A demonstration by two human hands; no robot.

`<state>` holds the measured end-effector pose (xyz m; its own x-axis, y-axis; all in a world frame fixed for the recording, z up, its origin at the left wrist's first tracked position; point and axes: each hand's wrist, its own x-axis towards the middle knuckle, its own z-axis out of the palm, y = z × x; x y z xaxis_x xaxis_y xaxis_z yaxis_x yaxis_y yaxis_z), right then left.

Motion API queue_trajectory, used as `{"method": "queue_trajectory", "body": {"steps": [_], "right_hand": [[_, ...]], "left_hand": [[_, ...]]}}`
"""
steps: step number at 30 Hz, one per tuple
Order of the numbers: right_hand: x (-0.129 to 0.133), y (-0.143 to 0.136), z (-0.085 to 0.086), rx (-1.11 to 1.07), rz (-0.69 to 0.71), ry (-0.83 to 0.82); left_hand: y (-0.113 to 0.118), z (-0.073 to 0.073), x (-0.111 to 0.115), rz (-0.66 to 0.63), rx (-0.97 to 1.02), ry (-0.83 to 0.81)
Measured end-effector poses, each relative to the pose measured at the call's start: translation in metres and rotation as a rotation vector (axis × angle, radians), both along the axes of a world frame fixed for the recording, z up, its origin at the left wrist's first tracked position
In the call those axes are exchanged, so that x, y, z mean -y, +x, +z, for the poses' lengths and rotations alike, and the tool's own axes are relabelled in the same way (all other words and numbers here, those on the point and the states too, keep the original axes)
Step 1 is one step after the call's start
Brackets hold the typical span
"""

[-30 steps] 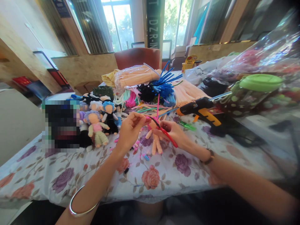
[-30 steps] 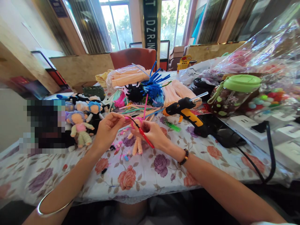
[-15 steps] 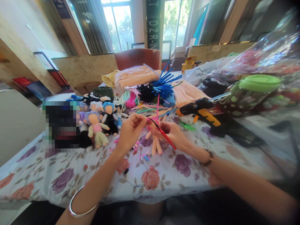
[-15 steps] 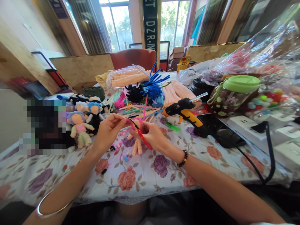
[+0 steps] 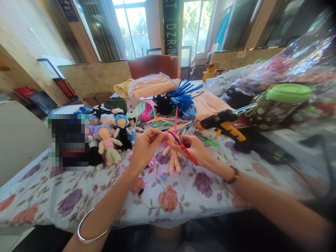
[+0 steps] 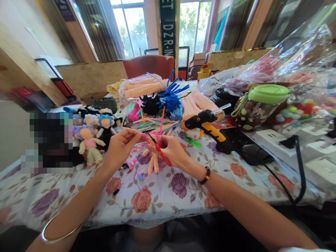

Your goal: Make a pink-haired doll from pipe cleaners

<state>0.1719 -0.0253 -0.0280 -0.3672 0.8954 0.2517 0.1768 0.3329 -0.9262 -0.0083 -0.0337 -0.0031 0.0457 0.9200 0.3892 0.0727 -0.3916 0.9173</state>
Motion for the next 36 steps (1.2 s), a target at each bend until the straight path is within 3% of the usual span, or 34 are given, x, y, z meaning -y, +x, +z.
{"method": "queue_trajectory", "body": {"steps": [20, 23, 26, 28, 32, 36], "right_hand": [[-0.001, 0.0, -0.001, 0.019, 0.041, 0.022], [-0.001, -0.001, -0.001, 0.025, -0.031, 0.047], [-0.003, 0.0, 0.004, 0.06, -0.189, 0.105], [-0.006, 0.004, 0.011, 0.2, -0.305, 0.14], [-0.011, 0.017, 0.027, 0.801, -0.514, 0.224], [-0.01, 0.029, 0.035, 1.121, -0.491, 0.256]], "left_hand": [[-0.001, 0.001, 0.001, -0.011, 0.005, -0.03], [-0.001, 0.0, 0.001, 0.009, -0.001, -0.025], [-0.001, 0.0, 0.0, 0.045, 0.004, -0.009], [-0.001, 0.0, 0.0, 0.076, 0.012, 0.012], [0.0, 0.0, 0.002, 0.128, 0.017, 0.134], [0.0, -0.002, 0.006, 0.173, -0.046, 0.378]]}}
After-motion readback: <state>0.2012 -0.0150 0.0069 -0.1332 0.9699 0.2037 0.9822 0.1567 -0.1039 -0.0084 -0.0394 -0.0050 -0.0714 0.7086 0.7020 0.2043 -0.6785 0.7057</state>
